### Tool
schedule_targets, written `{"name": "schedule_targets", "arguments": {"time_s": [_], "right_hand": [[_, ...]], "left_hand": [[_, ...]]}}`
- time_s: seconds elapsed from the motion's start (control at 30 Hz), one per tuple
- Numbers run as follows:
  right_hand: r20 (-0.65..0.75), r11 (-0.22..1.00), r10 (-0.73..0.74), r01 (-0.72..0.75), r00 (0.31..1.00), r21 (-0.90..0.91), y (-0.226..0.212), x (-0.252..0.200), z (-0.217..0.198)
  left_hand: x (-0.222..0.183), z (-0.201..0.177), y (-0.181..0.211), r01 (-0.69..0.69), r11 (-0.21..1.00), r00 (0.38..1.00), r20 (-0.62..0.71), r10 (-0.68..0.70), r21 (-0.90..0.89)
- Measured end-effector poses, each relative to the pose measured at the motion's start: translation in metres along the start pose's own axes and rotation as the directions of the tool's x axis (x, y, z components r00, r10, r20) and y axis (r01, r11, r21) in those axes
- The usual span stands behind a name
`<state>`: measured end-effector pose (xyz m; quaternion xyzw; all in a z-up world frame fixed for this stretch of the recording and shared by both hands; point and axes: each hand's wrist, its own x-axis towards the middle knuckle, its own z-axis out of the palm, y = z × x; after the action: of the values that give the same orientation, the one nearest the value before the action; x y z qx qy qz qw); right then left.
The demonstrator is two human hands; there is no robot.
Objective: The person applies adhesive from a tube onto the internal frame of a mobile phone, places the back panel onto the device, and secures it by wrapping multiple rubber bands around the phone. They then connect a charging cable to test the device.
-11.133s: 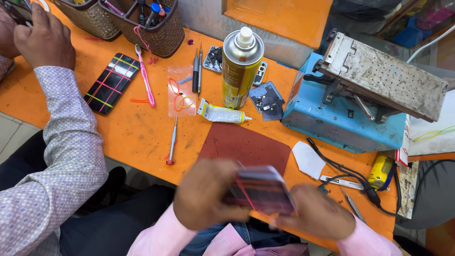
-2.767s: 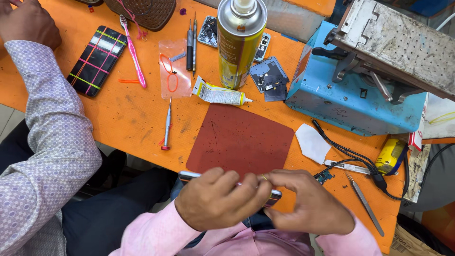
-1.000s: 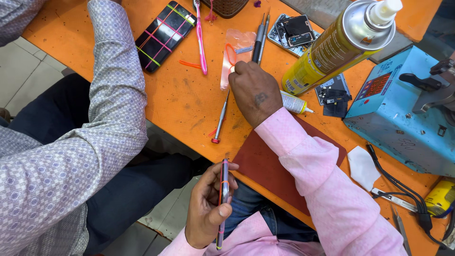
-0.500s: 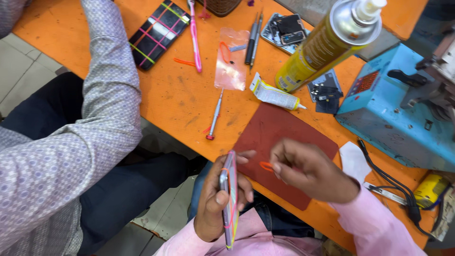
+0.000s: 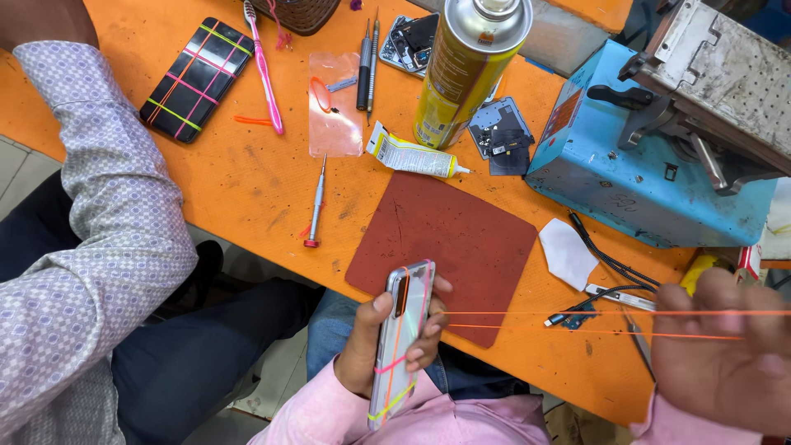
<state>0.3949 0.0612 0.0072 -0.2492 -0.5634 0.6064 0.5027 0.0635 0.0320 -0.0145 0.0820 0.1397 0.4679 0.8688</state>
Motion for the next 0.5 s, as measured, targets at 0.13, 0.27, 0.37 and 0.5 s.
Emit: {"name": "schedule_targets", "arguments": {"time_s": [0.13,0.27,0.37,0.5], "right_hand": [[-0.226,0.989,-0.141,0.149,0.964,0.018,0.024,-0.027,0.033],[-0.002,0.998,0.058,-0.058,0.998,0.006,0.022,-0.016,0.062],[0.168,0.779,-0.153,0.224,0.974,-0.586,-0.016,0.018,0.069],[0.379,0.487,-0.137,0.395,0.915,-0.779,-0.034,0.062,0.089]], "left_hand": [[0.008,0.019,-0.008,-0.009,0.988,0.999,-0.039,0.015,0.154],[0.009,0.05,-0.003,-0.286,0.657,0.95,0.118,0.288,0.698],[0.002,0.069,0.013,-0.342,0.011,0.868,0.312,0.386,0.94],[0.006,0.079,0.026,-0.452,-0.549,0.78,0.61,0.139,0.703]]}}
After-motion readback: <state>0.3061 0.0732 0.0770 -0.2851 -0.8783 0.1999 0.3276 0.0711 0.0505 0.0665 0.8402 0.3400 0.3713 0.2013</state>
